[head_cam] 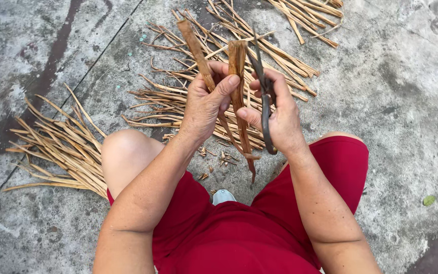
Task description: The person sits on a concrete floor and uses shears to cut dried plant stems into shorter pieces. They repeatedly pick up stems, align them, and cut them, dropping the pieces onto a growing pile on the floor.
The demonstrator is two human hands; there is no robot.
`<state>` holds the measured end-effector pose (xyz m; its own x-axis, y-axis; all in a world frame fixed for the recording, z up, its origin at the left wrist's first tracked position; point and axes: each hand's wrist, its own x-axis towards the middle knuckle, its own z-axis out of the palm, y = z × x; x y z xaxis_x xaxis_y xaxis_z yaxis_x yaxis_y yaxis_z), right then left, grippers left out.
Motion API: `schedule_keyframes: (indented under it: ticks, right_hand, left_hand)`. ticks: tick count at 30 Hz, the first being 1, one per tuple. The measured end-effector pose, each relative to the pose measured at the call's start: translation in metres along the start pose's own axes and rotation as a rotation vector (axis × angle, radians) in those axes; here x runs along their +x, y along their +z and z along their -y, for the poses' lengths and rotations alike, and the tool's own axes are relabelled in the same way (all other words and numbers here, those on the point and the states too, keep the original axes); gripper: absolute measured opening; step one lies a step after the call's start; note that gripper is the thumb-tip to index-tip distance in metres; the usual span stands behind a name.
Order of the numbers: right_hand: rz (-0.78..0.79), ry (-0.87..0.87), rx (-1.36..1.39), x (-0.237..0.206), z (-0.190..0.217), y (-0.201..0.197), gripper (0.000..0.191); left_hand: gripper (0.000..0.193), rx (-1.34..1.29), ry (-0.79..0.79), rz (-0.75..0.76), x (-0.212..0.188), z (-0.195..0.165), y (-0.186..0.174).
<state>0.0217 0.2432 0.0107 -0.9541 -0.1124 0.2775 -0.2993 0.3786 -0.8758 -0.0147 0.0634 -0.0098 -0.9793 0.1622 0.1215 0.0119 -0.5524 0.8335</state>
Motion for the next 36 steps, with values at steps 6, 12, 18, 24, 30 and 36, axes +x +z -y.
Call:
schedule_keyframes:
  ticks: [6, 12, 18, 24, 30, 36]
  right_hand:
    - [0.021, -0.008, -0.029, -0.001, 0.003, 0.009, 0.078]
    - [-0.023, 0.051, -0.111, -0.001, 0.008, 0.012, 0.074]
    - [-0.060, 0.070, -0.189, 0.002, 0.009, 0.017, 0.066]
    - [-0.066, -0.006, -0.041, 0.001, 0.008, 0.019, 0.045]
    - [-0.208, 0.185, 0.215, 0.003, 0.005, 0.017, 0.036]
    - [-0.111, 0.035, 0.472, 0.005, -0.003, 0.012, 0.038]
  left_hand:
    - [0.018, 0.071, -0.017, -0.003, -0.001, 0.002, 0.001]
    - [0.018, 0.057, -0.003, -0.007, -0.003, 0.003, -0.003]
    - [0.018, 0.125, -0.017, -0.063, -0.003, 0.002, -0.005]
    - [0.019, 0.071, -0.022, -0.024, -0.004, 0.004, -0.008]
    - [0.021, 0.284, 0.052, 0.017, -0.006, 0.014, -0.007]
    - [0.021, 0.248, 0.062, 0.090, -0.008, 0.018, -0.007]
